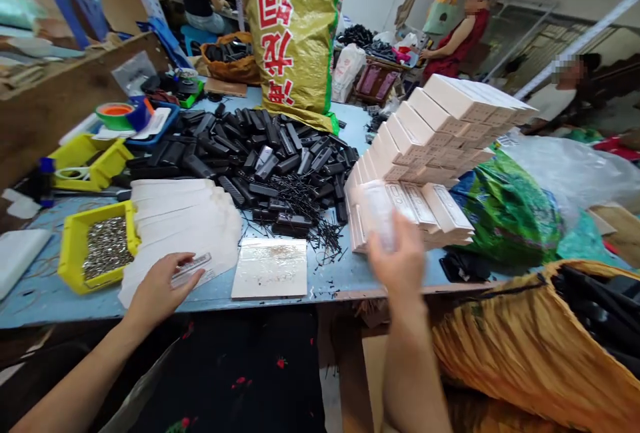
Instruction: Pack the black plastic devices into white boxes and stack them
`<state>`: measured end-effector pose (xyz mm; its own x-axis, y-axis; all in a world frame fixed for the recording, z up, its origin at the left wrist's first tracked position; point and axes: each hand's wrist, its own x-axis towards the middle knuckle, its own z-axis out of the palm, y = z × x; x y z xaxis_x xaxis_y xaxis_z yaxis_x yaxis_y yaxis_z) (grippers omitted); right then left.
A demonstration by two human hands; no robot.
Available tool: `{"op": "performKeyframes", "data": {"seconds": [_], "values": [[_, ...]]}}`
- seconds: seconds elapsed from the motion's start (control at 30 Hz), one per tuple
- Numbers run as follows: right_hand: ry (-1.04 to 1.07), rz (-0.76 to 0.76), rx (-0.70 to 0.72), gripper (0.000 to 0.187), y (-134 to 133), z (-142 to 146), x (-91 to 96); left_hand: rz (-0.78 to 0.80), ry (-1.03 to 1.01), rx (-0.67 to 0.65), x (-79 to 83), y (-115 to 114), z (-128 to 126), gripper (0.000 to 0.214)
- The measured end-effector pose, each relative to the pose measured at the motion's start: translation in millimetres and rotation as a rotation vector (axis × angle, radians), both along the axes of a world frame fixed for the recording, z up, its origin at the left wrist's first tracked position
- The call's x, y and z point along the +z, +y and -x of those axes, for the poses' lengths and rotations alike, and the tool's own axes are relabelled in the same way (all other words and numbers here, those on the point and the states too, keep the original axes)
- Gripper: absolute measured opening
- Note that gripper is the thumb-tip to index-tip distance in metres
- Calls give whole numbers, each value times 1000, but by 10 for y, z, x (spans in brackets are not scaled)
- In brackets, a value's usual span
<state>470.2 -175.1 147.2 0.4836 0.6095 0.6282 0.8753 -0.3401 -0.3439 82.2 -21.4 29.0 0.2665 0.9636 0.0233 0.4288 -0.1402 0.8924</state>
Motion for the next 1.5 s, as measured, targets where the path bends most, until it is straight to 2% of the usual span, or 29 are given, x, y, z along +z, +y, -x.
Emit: {"op": "performKeyframes", "data": {"seconds": [0.07,0.1,0.17,0.2,0.27,0.33,0.37,0.43,0.47,0.5,0.57,0.63,0.77,0.83,0.93,1.07,1.13,1.23,1.3,1.37,1.43,1.5], "values": [[-79,120,-247,47,-36,-680,256,-152,247,-54,-180,96,214,42],[-75,193,-293,42,-27,-915,323,-216,356,-86,-262,116,288,41],[-112,207,-319,36,31,-1103,335,-299,539,-123,-371,107,359,40],[-159,137,-304,36,73,-1053,282,-328,614,-131,-387,89,360,40],[-241,-100,-223,39,166,-710,74,-369,723,-131,-332,57,327,41],[-185,-222,-1,37,259,-158,-235,-337,787,-140,-166,58,286,38],[-101,-170,177,34,305,151,-404,-277,806,-154,-52,70,271,33],[103,66,588,27,403,757,-705,-87,780,-204,202,97,242,25],[213,132,745,25,455,1033,-815,18,712,-255,322,101,221,27],[304,158,845,26,509,1281,-889,118,605,-331,425,94,192,31],[358,105,904,34,610,1676,-931,274,343,-529,553,42,113,39],[260,36,881,43,682,1920,-879,325,145,-641,565,-42,29,40],[31,29,971,34,675,2051,-780,224,24,-592,404,-162,-12,38],[53,59,988,37,628,2040,-791,248,15,-667,350,-168,30,39],[95,23,886,42,584,2030,-837,343,11,-773,366,-152,77,35],[72,-34,907,29,568,2019,-866,354,-35,-837,438,-163,40,46],[136,-2,942,16,554,2000,-863,377,-90,-860,421,-201,0,52],[273,123,977,21,526,1969,-862,451,-168,-885,320,-279,-42,55],[317,210,991,21,507,1952,-867,456,-113,-853,251,-316,-43,50],[328,260,1023,17,487,1931,-861,389,42,-745,231,-327,-26,48],[371,247,1048,15,473,1898,-837,264,179,-615,284,-316,-7,64],[472,183,1039,15,471,1855,-808,116,248,-548,401,-296,-5,87]]}}
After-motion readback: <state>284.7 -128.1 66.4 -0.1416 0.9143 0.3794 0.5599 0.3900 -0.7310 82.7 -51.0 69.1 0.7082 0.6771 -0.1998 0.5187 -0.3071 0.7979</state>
